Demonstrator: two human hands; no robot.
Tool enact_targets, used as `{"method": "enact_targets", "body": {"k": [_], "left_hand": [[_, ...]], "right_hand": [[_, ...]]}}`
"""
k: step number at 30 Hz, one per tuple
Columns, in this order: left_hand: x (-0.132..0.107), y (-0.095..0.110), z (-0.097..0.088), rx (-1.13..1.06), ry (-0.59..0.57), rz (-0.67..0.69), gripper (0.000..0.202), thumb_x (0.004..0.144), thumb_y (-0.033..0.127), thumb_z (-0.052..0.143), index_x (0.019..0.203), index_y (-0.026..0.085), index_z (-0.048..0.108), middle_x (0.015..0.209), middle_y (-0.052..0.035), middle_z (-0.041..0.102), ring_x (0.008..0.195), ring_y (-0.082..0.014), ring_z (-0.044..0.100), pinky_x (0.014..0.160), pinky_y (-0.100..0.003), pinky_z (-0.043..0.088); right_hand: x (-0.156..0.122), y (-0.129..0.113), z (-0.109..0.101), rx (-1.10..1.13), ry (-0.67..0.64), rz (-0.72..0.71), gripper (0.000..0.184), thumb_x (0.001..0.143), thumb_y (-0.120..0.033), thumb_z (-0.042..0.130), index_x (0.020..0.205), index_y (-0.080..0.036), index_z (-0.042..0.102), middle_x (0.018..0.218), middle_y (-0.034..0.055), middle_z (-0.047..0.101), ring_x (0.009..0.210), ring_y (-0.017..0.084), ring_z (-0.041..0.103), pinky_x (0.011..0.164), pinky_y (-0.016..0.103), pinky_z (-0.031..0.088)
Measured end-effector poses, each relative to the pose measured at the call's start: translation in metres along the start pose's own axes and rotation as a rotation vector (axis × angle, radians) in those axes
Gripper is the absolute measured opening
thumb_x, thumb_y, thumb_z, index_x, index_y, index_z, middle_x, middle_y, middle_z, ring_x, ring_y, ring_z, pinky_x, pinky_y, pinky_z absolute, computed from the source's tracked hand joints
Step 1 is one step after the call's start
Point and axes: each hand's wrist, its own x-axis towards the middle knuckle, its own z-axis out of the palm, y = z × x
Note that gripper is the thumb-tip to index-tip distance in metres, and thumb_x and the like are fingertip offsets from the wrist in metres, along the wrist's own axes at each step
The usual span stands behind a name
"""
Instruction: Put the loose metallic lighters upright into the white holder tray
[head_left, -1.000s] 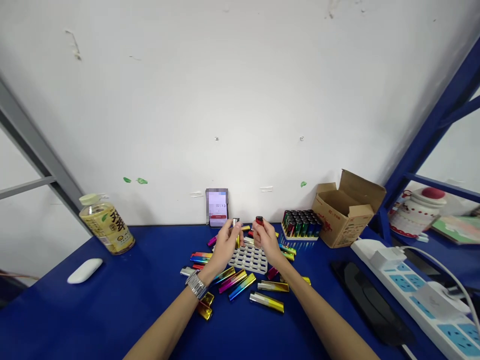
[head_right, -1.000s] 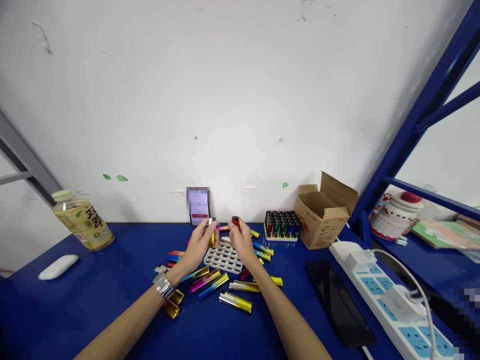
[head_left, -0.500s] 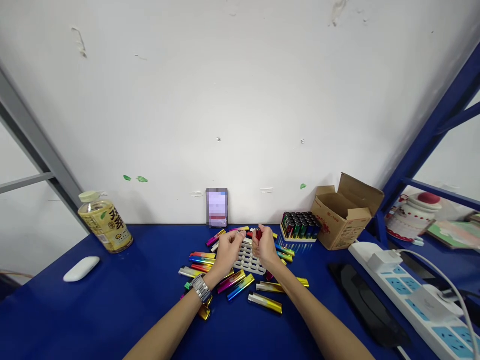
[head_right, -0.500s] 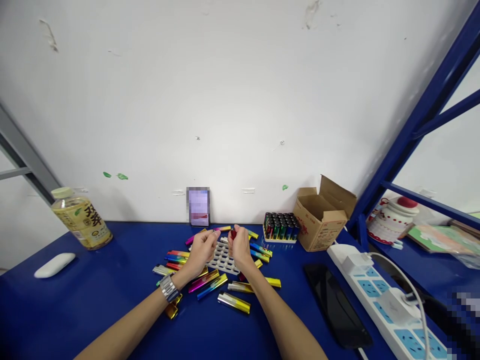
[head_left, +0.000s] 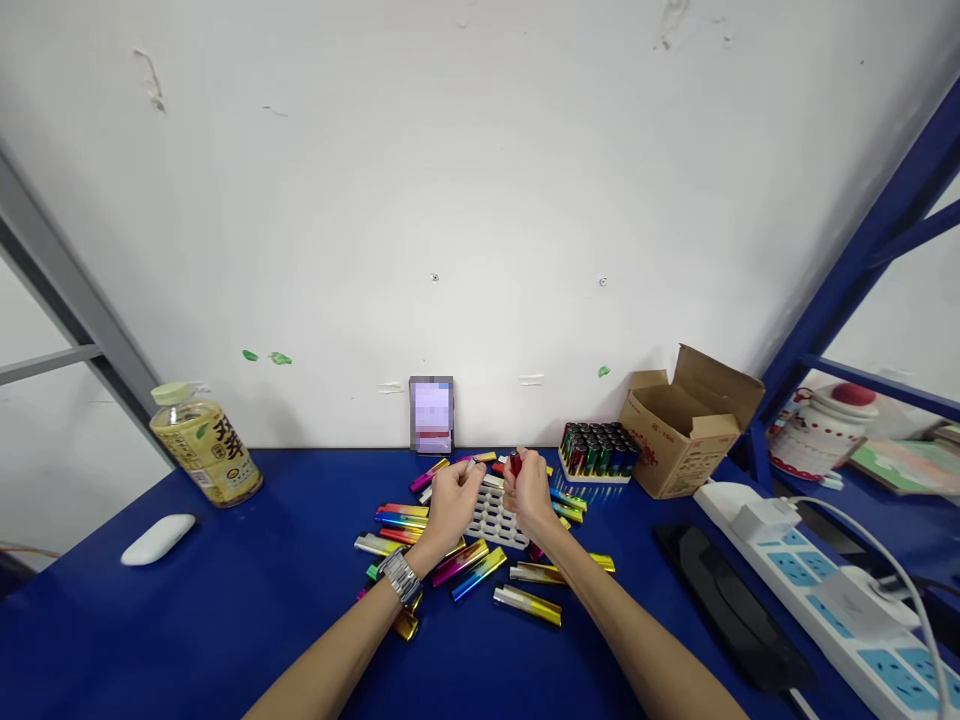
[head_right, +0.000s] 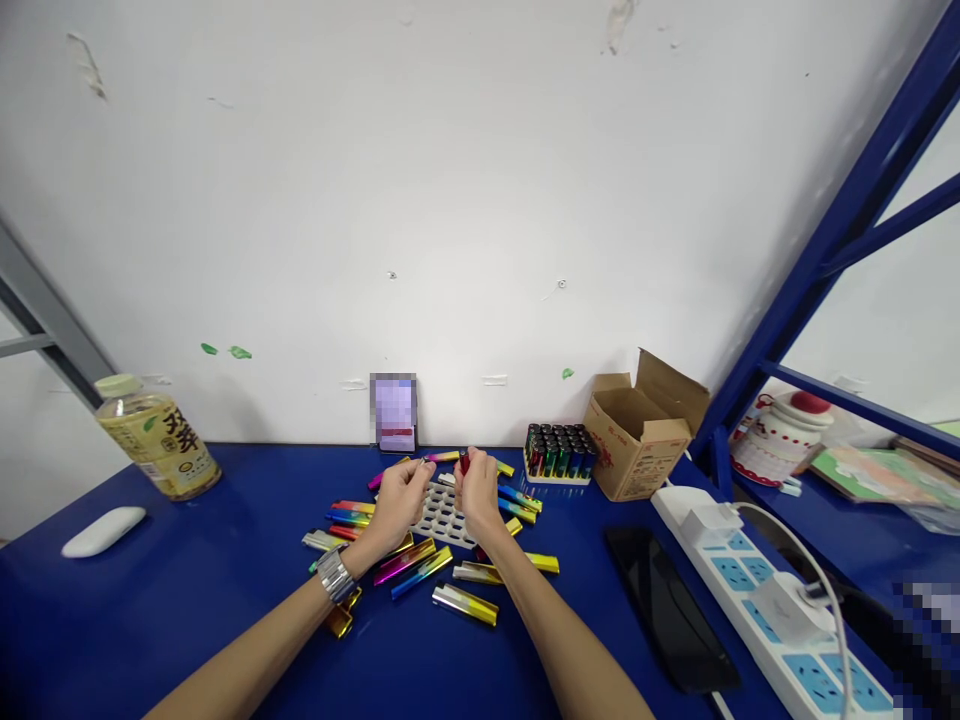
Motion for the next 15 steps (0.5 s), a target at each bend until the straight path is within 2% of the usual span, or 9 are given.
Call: {"method": "enact_targets", "body": {"k": [2,4,7,9,11,13,15], "left_hand": [[0.000,-0.001,0.000,0.001,0.013,0.000,0.046,0.079,0.056,0.051,0.054,0.022,0.033,0.046,0.0088,0.025,0.040,-0.0064,0.025,0.040,-0.022,0.021],[0.000,-0.001,0.000,0.016,0.015,0.002,0.046,0.080,0.057,0.048,0.055,0.022,0.033,0.046,0.0086,0.026,0.040,-0.0067,0.026,0.040,-0.023,0.021],[0.001,0.000,-0.001,0.048,0.000,0.005,0.048,0.080,0.058,0.049,0.055,0.022,0.031,0.046,0.0087,0.025,0.039,-0.0064,0.025,0.039,-0.023,0.020],[0.003,0.001,-0.001,0.037,-0.027,-0.008,0.048,0.080,0.060,0.049,0.057,0.022,0.030,0.047,0.0093,0.025,0.039,-0.0065,0.024,0.039,-0.023,0.021],[0.006,0.002,-0.003,0.006,-0.072,-0.013,0.047,0.082,0.063,0.044,0.060,0.023,0.032,0.047,0.0095,0.026,0.039,-0.0077,0.028,0.041,-0.023,0.025],[0.012,0.004,-0.006,0.035,-0.093,0.043,0.045,0.085,0.063,0.038,0.065,0.022,0.037,0.051,0.0073,0.036,0.046,-0.0105,0.038,0.047,-0.024,0.034],[0.018,0.004,-0.012,0.162,-0.082,0.159,0.044,0.086,0.060,0.038,0.067,0.021,0.045,0.062,0.0025,0.047,0.062,-0.0144,0.047,0.060,-0.027,0.040]], "right_hand": [[-0.002,-0.011,0.002,0.212,0.030,0.223,0.047,0.092,-0.050,0.016,0.055,-0.026,0.030,0.039,-0.0062,0.020,0.032,0.010,0.017,0.031,0.023,0.018],[-0.004,-0.021,0.003,0.322,0.063,0.338,0.047,0.091,-0.052,0.020,0.052,-0.026,0.027,0.037,-0.0070,0.017,0.032,0.009,0.014,0.030,0.022,0.013],[-0.006,-0.030,0.004,0.364,0.138,0.373,0.046,0.091,-0.048,0.026,0.050,-0.025,0.029,0.035,-0.0075,0.018,0.032,0.008,0.011,0.031,0.022,0.010],[-0.006,-0.031,0.004,0.376,0.133,0.383,0.047,0.091,-0.047,0.026,0.051,-0.025,0.031,0.034,-0.0078,0.019,0.031,0.008,0.011,0.032,0.021,0.010],[-0.005,-0.029,0.003,0.383,0.075,0.346,0.050,0.091,-0.053,0.024,0.051,-0.024,0.033,0.033,-0.0077,0.020,0.029,0.008,0.013,0.032,0.022,0.013],[-0.002,-0.026,0.001,0.350,0.023,0.210,0.053,0.089,-0.063,0.026,0.055,-0.023,0.039,0.035,-0.0067,0.028,0.030,0.009,0.022,0.033,0.022,0.022],[0.000,-0.024,-0.001,0.286,0.002,0.047,0.053,0.083,-0.071,0.033,0.065,-0.022,0.043,0.041,-0.0051,0.040,0.035,0.010,0.036,0.040,0.023,0.032]]}}
